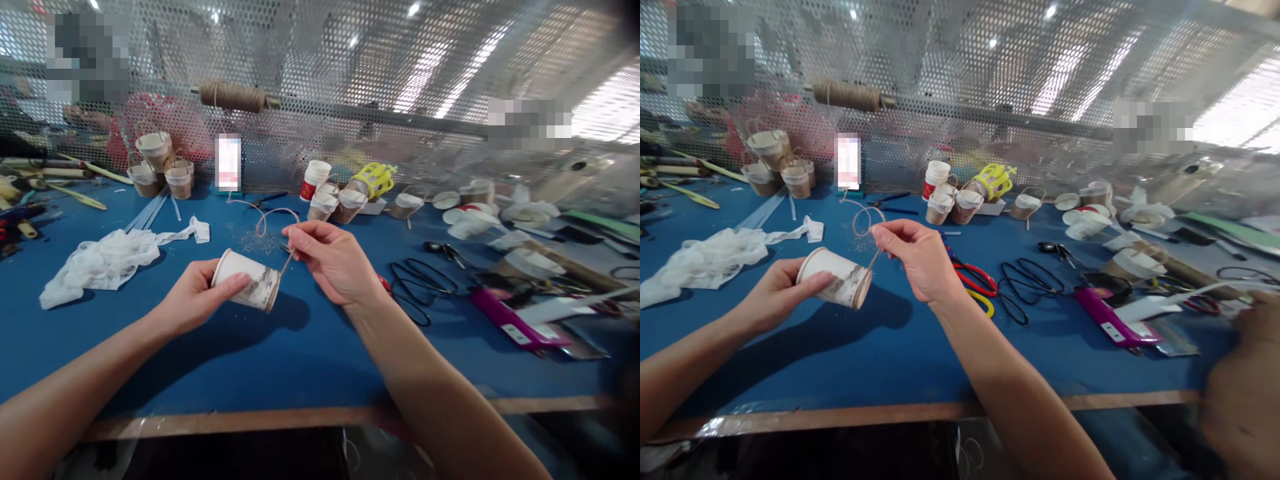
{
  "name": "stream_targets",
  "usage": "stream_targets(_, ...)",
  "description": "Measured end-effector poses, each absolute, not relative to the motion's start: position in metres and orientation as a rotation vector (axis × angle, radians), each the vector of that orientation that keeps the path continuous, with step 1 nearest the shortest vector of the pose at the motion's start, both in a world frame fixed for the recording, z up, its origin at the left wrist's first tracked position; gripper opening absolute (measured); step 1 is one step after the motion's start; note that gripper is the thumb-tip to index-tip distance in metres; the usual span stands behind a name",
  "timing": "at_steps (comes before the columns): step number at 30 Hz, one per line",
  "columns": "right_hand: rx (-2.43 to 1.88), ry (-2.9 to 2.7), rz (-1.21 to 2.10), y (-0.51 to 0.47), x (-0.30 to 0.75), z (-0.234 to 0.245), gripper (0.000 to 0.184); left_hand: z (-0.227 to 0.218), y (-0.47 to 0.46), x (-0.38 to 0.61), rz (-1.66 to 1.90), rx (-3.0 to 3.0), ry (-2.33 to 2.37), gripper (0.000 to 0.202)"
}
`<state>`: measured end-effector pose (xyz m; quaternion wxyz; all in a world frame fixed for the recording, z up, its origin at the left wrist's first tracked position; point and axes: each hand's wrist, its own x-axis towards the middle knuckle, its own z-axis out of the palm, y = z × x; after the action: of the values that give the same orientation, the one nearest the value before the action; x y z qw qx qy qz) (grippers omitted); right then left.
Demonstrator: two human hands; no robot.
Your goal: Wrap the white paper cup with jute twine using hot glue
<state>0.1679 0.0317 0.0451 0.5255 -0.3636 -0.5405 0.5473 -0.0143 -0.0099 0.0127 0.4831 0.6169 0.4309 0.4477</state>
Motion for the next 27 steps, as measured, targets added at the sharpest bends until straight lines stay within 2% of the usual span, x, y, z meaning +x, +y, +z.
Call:
stream_targets(12, -0.963, -1.347, 1.158, 0.035, 0.163, 0.040, 0.011, 0.016, -0.014, -0.014, 1.098, 1.516, 1.034, 0.017)
stream_targets(27, -1.014, -1.427, 1.157, 0.036, 0.161, 0.032, 0.011, 0.015, -0.016, -0.015, 1.168, 1.556, 1.003, 0.009)
